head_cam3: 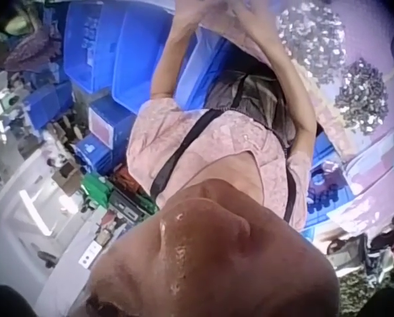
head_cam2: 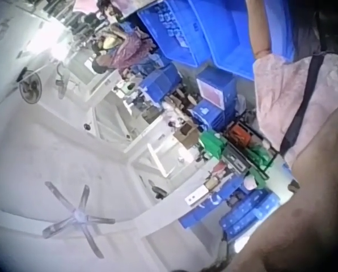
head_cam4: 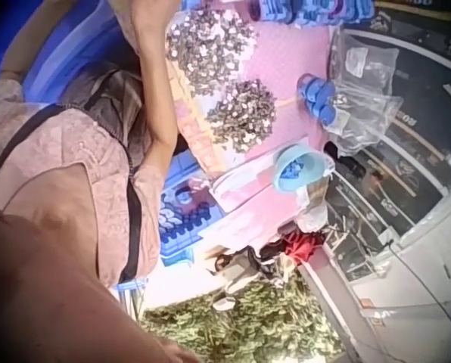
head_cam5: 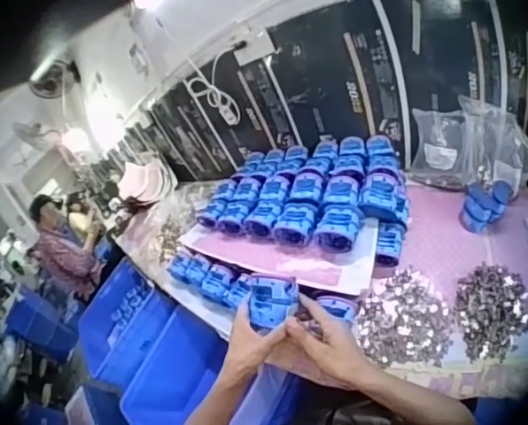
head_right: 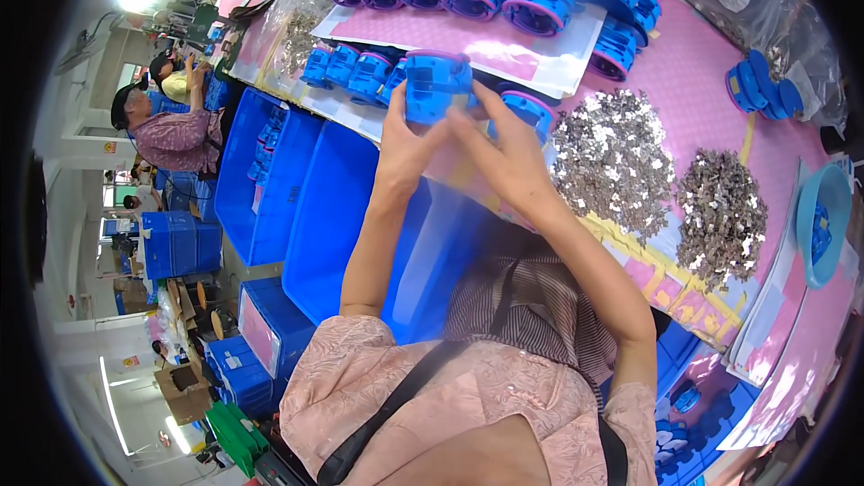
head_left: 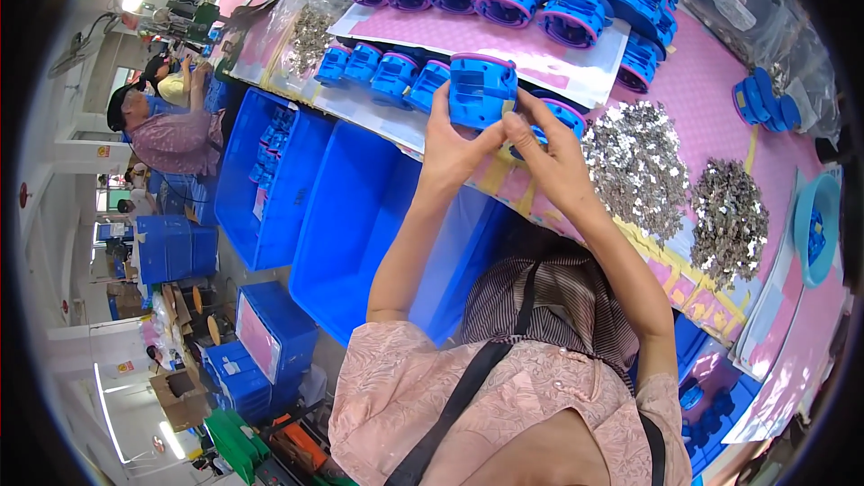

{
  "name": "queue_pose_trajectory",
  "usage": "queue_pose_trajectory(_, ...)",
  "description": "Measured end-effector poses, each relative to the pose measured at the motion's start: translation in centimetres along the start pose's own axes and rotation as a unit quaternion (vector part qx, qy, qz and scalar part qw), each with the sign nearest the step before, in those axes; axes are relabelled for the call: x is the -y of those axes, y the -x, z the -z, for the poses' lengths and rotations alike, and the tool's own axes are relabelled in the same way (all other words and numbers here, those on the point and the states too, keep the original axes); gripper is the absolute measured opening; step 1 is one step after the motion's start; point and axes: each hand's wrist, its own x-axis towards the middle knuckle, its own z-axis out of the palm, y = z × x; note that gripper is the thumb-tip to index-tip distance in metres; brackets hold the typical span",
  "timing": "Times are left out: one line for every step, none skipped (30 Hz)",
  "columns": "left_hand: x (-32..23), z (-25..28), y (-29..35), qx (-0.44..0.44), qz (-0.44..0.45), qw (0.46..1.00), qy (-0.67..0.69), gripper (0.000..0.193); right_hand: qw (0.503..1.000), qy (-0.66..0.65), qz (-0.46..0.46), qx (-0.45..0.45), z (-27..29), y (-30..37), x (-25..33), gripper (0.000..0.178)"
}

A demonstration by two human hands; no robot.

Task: Assembling small metal pins into blue plastic housings at a factory workstation.

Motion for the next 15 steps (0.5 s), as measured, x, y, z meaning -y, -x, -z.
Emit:
queue_pose_trajectory(0.1, 0.2, -0.3, 0.001, 0.038, 0.998, 0.059, 0.084, 1.000, 0.027, 0.005, 0.002, -0.4, -0.2, 0.0, 0.060)
queue_pose_trajectory(0.0, 0.5, -0.5, 0.000, 0.076, 0.990, 0.118, 0.081, 0.998, 0.054, 0.011, 0.006, -0.9, -0.4, 0.0, 0.061)
queue_pose_trajectory(0.3, 1.0, -0.9, -0.003, 0.075, 0.990, 0.116, 0.081, 0.999, 0.042, 0.013, 0.006, -1.5, -0.9, -0.2, 0.061)
queue_pose_trajectory(0.9, 1.6, -1.4, -0.005, 0.065, 0.989, 0.134, 0.079, 0.999, 0.041, 0.014, 0.009, -1.9, -1.1, 0.0, 0.061)
queue_pose_trajectory(1.1, 2.0, -2.0, -0.005, 0.056, 0.987, 0.154, 0.077, 0.999, 0.022, 0.016, 0.020, -2.0, -1.3, 0.8, 0.062)
queue_pose_trajectory(1.2, 2.4, -2.4, -0.005, 0.056, 0.986, 0.155, 0.077, 0.999, 0.004, 0.018, 0.030, -2.2, -1.4, 1.3, 0.062)
queue_pose_trajectory(1.1, 2.9, -2.9, -0.019, 0.037, 0.990, 0.135, 0.077, 1.000, 0.004, 0.008, 0.030, -2.4, -1.4, 1.6, 0.056)
queue_pose_trajectory(1.1, 3.3, -3.5, -0.029, 0.019, 0.992, 0.117, 0.077, 1.000, 0.007, 0.007, 0.026, -2.1, -1.3, 1.1, 0.056)
queue_pose_trajectory(0.7, 4.2, -4.8, -0.051, -0.001, 0.998, 0.046, 0.080, 0.998, 0.045, 0.043, 0.032, -1.8, -1.2, 0.4, 0.051)
queue_pose_trajectory(0.0, 5.0, -6.0, -0.092, -0.010, 0.995, 0.032, 0.083, 0.993, 0.085, 0.078, 0.037, -1.5, -1.0, 0.2, 0.047)
queue_pose_trajectory(0.1, 6.9, -8.0, -0.110, -0.017, 0.994, -0.017, 0.085, 0.996, 0.069, 0.039, 0.030, -1.4, -0.3, 1.0, 0.035)
queue_pose_trajectory(1.7, 9.9, -10.7, -0.148, -0.045, 0.984, -0.084, 0.086, 0.996, 0.068, 0.041, 0.032, -1.3, 0.3, 1.3, 0.035)
queue_pose_trajectory(1.7, 11.6, -12.9, -0.166, -0.023, 0.972, -0.167, 0.091, 0.996, 0.065, 0.040, 0.037, -0.5, 0.7, 1.0, 0.031)
queue_pose_trajectory(3.6, 15.9, -16.0, -0.189, -0.021, 0.951, -0.245, 0.094, 0.996, 0.052, 0.047, 0.054, -0.5, 1.3, 1.3, 0.028)
queue_pose_trajectory(3.7, 16.5, -17.9, -0.175, -0.032, 0.949, -0.261, 0.094, 0.997, 0.059, -0.009, 0.050, 0.3, 1.7, 1.8, 0.021)
